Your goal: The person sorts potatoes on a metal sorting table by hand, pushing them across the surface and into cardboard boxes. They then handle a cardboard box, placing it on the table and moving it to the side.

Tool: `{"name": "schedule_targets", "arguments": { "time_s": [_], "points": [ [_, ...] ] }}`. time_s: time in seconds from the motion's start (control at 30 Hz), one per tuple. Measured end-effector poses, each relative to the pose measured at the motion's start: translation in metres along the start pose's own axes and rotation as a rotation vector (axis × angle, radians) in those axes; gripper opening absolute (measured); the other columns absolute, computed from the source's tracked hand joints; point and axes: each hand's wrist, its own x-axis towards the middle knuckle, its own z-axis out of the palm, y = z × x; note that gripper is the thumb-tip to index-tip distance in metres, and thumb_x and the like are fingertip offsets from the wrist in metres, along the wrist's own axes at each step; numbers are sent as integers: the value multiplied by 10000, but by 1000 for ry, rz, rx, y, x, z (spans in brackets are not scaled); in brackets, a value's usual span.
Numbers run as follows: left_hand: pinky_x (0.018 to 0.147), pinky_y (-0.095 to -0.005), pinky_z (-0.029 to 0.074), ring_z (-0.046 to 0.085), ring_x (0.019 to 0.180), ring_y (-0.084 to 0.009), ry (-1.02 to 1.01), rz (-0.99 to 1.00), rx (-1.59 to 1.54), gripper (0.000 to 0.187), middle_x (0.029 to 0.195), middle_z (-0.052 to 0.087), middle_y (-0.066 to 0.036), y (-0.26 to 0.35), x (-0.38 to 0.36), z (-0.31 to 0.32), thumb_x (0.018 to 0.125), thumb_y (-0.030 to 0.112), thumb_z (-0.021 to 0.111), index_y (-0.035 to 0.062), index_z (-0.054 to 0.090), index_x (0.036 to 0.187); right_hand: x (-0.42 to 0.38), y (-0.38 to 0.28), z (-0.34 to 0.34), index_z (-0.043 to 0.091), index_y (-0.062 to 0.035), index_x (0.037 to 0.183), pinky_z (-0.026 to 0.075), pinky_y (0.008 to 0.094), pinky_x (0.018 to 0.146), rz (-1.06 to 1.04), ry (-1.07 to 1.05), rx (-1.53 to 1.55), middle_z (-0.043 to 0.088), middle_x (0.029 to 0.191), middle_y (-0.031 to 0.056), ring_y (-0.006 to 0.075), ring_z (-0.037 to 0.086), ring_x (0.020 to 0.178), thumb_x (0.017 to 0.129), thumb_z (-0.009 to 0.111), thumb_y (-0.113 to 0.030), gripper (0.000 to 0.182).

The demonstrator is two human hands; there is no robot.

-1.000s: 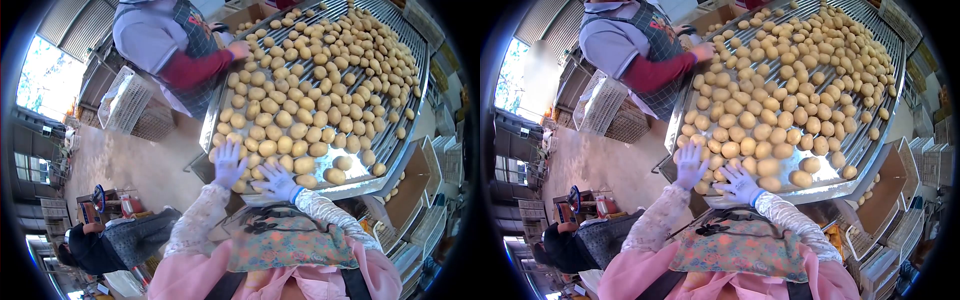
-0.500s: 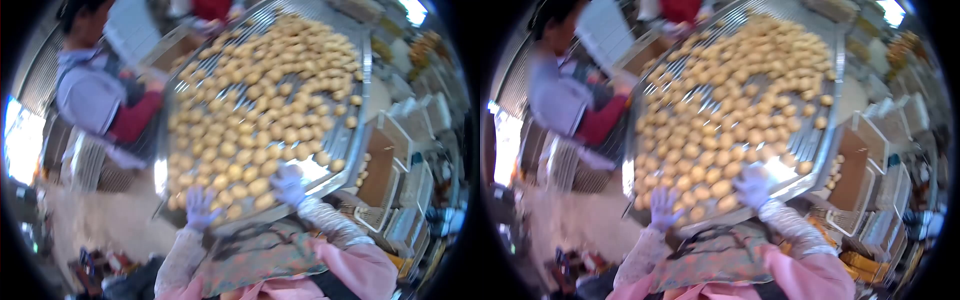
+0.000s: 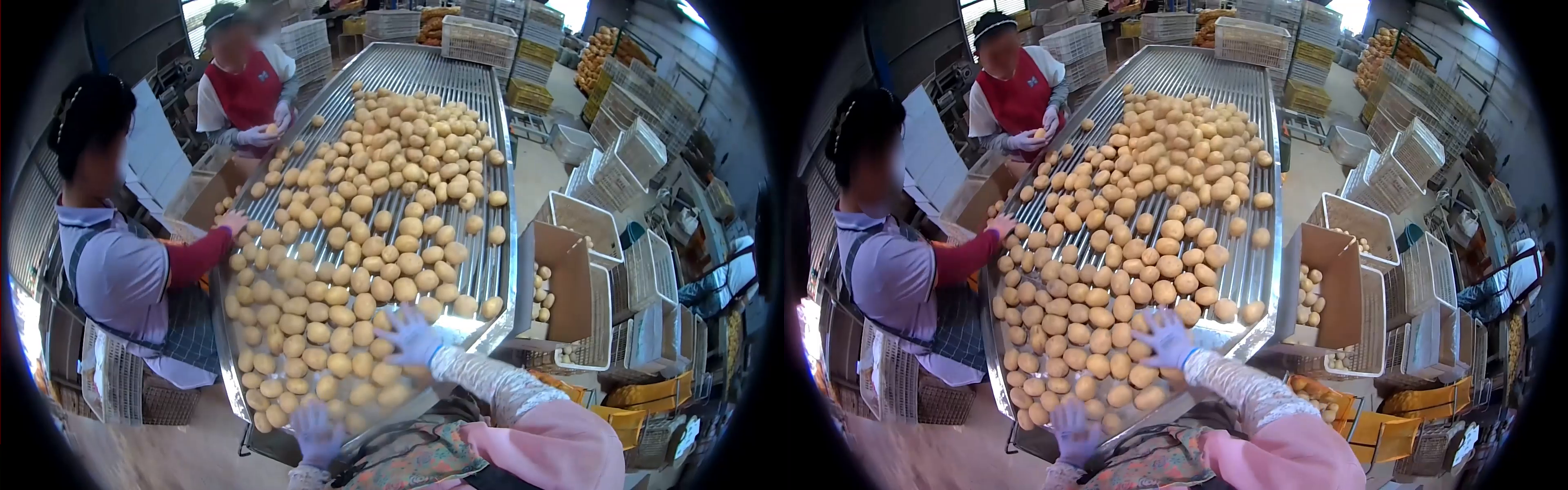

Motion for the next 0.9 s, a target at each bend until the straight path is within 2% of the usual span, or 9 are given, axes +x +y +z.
{"name": "schedule_targets", "arguments": {
  "time_s": [0.17,0.27,0.37,0.47,0.6,0.7,0.77,0.83,0.9],
  "points": [
    [1189,-664,170,312,1455,-498,266,-294,134,774,1569,371,-268,-36,26,8,907,440,628,-15,426,1500,-13,-83,36,463,-304,1507,230,620,1185,-118,91,115,367,1593,140,480,270,1476,861,625,-593,726],
    [1186,-663,182,323,1442,-500,472,-33,354,769,1560,382,-268,2,71,44,914,455,613,-19,432,1491,-17,-78,33,484,-291,1488,277,611,1173,-263,79,129,421,1564,114,457,329,1456,888,637,-507,656],
    [1161,-667,219,355,1417,-497,299,15,125,736,1522,440,-231,37,76,36,908,460,623,29,461,1482,-24,-40,28,454,-330,1502,274,626,1160,-452,78,139,413,1570,102,459,354,1434,849,662,-536,716],
    [1121,-654,277,419,1362,-461,141,115,199,680,1434,514,-180,34,29,-1,893,445,630,79,501,1452,-39,-18,9,495,-335,1471,267,627,1170,-357,48,120,414,1569,104,456,393,1412,849,660,-544,677],
    [1091,-648,300,460,1303,-441,190,294,319,630,1357,545,-148,-11,-36,10,880,412,628,99,530,1418,-42,-27,34,553,-336,1429,240,616,1191,-472,34,156,398,1584,113,435,346,1445,813,679,-569,671],
    [1090,-654,297,469,1292,-438,0,9,127,613,1346,539,-156,-20,-44,-12,873,368,622,80,532,1406,-30,-78,32,540,-357,1435,215,610,1209,-452,-36,217,386,1588,137,410,359,1447,795,718,-503,680],
    [1117,-665,262,438,1343,-454,336,-32,79,626,1427,506,-185,-34,-31,-11,887,358,608,65,514,1433,-25,-103,43,541,-366,1429,218,611,1209,-425,-99,215,386,1586,143,399,371,1445,788,729,-473,677],
    [1150,-672,221,417,1368,-472,383,-222,209,656,1501,458,-214,-37,4,3,903,371,598,28,488,1452,-21,-113,70,605,-342,1346,323,620,1154,-599,108,210,423,1554,127,379,419,1413,781,709,-352,574],
    [1173,-676,185,395,1371,-512,576,-64,625,686,1536,430,-221,-36,45,39,912,408,598,-19,490,1438,-25,-111,72,632,-330,1305,333,610,1152,-636,126,259,451,1527,120,372,438,1397,772,708,-323,539]
  ]
}}
